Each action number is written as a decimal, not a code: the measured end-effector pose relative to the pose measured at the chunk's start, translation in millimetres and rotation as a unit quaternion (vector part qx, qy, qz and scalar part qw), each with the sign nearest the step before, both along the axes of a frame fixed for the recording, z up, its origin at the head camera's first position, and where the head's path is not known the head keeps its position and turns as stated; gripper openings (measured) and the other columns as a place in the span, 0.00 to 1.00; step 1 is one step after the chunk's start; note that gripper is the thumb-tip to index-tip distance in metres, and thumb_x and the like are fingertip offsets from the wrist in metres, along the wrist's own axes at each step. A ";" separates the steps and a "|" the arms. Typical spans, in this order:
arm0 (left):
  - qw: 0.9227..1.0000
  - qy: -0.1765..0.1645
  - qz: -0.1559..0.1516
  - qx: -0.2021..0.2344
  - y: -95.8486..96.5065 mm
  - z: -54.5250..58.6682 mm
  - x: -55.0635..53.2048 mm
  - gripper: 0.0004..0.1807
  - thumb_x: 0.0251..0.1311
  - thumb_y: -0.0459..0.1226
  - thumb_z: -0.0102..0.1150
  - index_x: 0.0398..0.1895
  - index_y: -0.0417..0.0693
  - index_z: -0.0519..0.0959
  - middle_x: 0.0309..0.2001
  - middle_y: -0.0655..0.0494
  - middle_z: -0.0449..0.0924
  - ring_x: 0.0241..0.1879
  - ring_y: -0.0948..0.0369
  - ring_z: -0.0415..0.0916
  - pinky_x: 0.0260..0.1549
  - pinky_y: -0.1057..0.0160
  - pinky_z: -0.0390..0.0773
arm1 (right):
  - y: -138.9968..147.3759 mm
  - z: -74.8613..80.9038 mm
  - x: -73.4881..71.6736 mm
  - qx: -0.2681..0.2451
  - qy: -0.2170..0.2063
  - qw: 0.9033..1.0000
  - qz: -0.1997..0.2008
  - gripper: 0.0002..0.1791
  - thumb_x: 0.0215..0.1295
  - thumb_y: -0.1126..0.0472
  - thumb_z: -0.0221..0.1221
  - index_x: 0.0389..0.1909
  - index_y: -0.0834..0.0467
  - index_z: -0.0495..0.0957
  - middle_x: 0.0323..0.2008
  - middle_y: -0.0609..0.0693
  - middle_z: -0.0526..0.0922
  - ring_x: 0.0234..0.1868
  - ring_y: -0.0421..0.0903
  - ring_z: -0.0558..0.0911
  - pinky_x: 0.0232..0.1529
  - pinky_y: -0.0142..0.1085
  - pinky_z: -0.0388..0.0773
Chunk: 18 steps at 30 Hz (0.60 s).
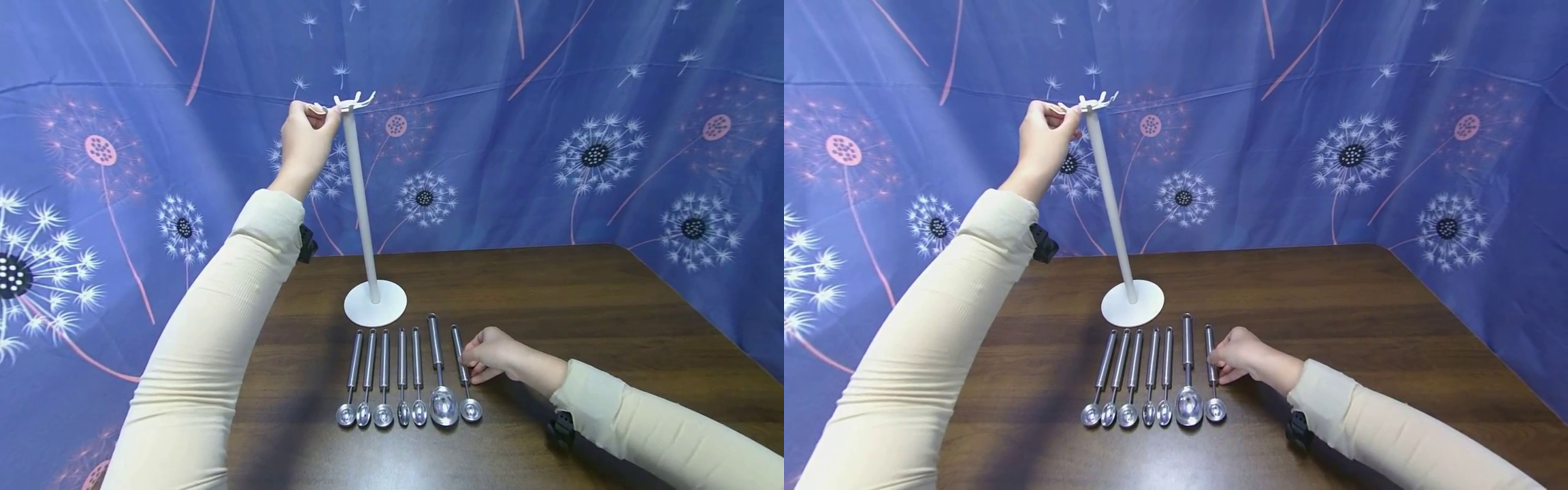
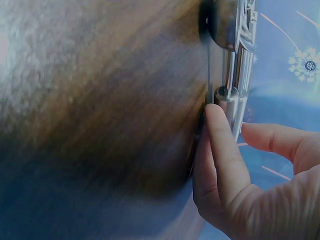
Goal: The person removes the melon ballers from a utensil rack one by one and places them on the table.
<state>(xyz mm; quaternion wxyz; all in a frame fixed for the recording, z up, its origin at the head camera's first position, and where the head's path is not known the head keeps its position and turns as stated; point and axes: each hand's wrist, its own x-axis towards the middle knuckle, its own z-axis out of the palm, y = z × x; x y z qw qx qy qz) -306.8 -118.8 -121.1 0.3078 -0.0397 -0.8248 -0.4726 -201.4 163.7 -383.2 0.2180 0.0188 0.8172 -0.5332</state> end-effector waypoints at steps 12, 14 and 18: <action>1.000 0.005 0.007 -0.004 -1.7 -6.6 4.3 0.20 0.67 0.53 0.52 0.49 0.49 0.68 0.38 0.63 0.68 0.39 0.68 0.67 0.39 0.71 0.69 | 11.0 8.7 -13.2 -0.040 0.016 0.999 0.018 0.16 0.63 0.68 0.56 0.47 0.75 0.70 0.31 0.55 0.76 0.28 0.45 0.80 0.37 0.39 0.86; 1.000 -0.007 0.008 -0.017 -2.1 -7.7 5.5 0.24 0.67 0.55 0.51 0.54 0.47 0.69 0.40 0.62 0.69 0.39 0.67 0.67 0.41 0.70 0.70 | 13.2 9.9 -17.2 -0.061 0.027 0.997 0.025 0.18 0.64 0.67 0.55 0.50 0.76 0.68 0.33 0.56 0.79 0.29 0.44 0.81 0.39 0.39 0.86; 0.999 -0.026 0.002 -0.045 -2.7 -11.7 9.3 0.27 0.69 0.54 0.49 0.60 0.46 0.68 0.45 0.57 0.72 0.44 0.63 0.71 0.45 0.68 0.73 | 17.3 12.6 -23.6 -0.088 0.048 0.994 0.033 0.22 0.67 0.67 0.53 0.57 0.78 0.65 0.42 0.61 0.80 0.33 0.43 0.82 0.43 0.38 0.85</action>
